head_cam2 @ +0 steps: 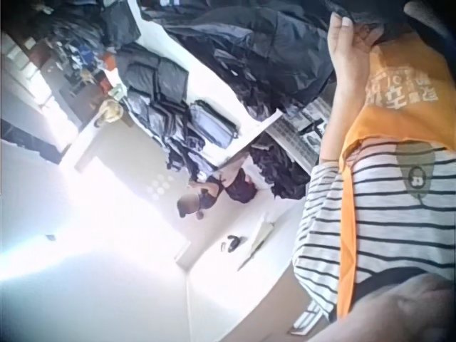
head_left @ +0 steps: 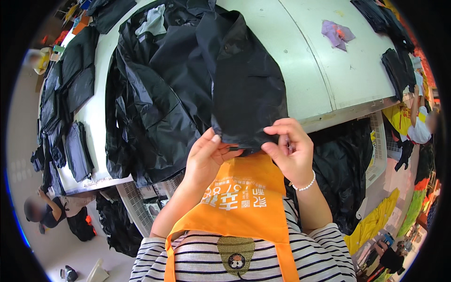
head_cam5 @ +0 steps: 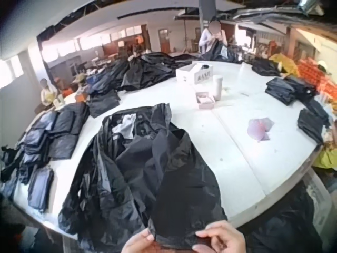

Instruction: The person folds a black jacket on a white table. They align the sleeves, fold the jacket in half, and smooth the fabric. The jacket is then placed on a stack of similar folded garments.

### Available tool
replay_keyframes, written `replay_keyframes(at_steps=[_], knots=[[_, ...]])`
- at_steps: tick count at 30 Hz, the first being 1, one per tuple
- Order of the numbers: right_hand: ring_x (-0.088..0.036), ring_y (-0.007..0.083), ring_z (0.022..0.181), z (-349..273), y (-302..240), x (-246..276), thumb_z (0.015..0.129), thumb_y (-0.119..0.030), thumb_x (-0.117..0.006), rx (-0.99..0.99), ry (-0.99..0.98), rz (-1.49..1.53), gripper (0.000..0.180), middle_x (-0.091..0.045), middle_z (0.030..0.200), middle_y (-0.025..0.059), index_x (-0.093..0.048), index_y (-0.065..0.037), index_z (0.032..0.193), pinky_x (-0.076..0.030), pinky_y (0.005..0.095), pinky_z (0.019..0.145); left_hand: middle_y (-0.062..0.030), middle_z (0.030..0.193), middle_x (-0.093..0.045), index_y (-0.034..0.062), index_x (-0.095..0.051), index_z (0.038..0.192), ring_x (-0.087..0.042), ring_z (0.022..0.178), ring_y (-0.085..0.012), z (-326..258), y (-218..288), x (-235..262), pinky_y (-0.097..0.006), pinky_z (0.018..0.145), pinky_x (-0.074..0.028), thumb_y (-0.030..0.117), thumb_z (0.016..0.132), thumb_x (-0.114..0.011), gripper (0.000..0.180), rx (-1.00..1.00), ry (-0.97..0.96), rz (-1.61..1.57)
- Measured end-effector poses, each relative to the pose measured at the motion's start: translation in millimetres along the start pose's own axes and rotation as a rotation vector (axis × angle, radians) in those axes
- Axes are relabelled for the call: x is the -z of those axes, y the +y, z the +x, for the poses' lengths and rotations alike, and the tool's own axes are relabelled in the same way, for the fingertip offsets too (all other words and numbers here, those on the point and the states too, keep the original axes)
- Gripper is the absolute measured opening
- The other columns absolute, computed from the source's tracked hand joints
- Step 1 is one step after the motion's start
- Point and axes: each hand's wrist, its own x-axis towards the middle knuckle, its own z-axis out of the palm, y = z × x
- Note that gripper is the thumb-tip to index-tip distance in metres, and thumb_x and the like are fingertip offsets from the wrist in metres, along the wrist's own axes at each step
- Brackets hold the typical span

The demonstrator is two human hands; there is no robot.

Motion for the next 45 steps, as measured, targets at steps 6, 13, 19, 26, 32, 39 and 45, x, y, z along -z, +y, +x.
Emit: replay_keyframes(at_steps=[6,13,19,26,32,39,45], knots=[[-0.037,0.0059,0.058,14.3,96.6,31.6,0.086,-0.018,-0.067,-0.314,0.432,-0.217,0.019,-0.059,0.077,-0.0001,-0.064,0.001,0.091,-0.036,0.0219,0.055,-0.0124,0.112,-0.063,0.0008,-0.057,0.110,-0.061,0.097,-0.0223,-4.1,40.4,21.6,-0.037,0.089,-0.047,0.016,0.082,-0.041,0.036,-0.311,0.243,-0.011],[-0.063,0.0272,0.074,8.6,127.6,14.6,0.076,-0.031,-0.076,-0.456,-0.001,-0.488,0.042,-0.067,0.085,0.0169,-0.065,0.006,0.094,-0.049,0.0334,0.070,-0.0168,0.111,-0.061,-0.0051,-0.058,0.113,-0.058,0.107,-0.0290,-103.9,107.9,81.7,-0.041,0.099,-0.043,0.021,0.082,-0.041,0.044,-0.835,0.594,0.150],[-0.059,0.0158,0.065,45.7,154.8,72.8,0.083,-0.020,-0.070,-0.479,0.414,0.009,0.023,-0.065,0.074,0.0079,-0.066,0.002,0.089,-0.048,0.0311,0.062,-0.0152,0.088,-0.065,0.0022,-0.063,0.090,-0.063,0.079,-0.0318,-78.2,28.9,151.6,-0.041,0.072,-0.049,0.016,0.086,-0.048,0.021,0.001,0.822,1.489],[-0.034,-0.0006,0.050,103.5,23.4,122.4,0.085,-0.020,-0.070,-0.201,0.376,0.326,0.016,-0.050,0.065,-0.0093,-0.067,-0.006,0.090,-0.023,0.0178,0.046,-0.0175,0.090,-0.066,0.0014,-0.062,0.096,-0.065,0.088,-0.0309,-17.6,52.1,40.3,-0.038,0.077,-0.050,0.012,0.084,-0.058,0.017,-0.224,0.591,1.742],[-0.036,0.0000,0.050,71.9,0.3,33.2,0.087,-0.021,-0.068,-0.419,-0.157,0.459,0.013,-0.049,0.064,-0.0089,-0.065,-0.008,0.083,-0.025,0.0174,0.046,-0.0159,0.136,-0.047,0.0036,-0.038,0.138,-0.044,0.128,-0.0221,37.0,48.2,-33.0,-0.034,0.105,-0.033,0.018,0.080,-0.072,0.069,-0.483,-0.157,1.199],[-0.033,0.0083,0.036,76.8,22.6,21.8,0.087,-0.031,-0.049,-0.524,0.151,1.254,0.026,-0.045,0.050,-0.0040,-0.058,-0.012,0.072,-0.028,0.0216,0.038,-0.0107,0.129,-0.045,0.0038,-0.028,0.144,-0.043,0.121,-0.0223,70.7,9.4,7.7,-0.037,0.105,-0.031,0.052,0.073,-0.076,0.098,-0.086,-0.211,0.291],[-0.038,0.0068,0.042,42.8,73.3,21.1,0.079,-0.019,-0.051,-0.701,-0.156,0.898,0.018,-0.053,0.061,-0.0005,-0.061,-0.005,0.082,-0.033,0.0211,0.042,-0.0028,0.110,-0.059,0.0039,-0.049,0.125,-0.056,0.103,-0.0115,74.0,-2.0,-14.2,-0.027,0.091,-0.043,0.021,0.088,-0.066,0.044,-0.008,-0.031,0.127]])
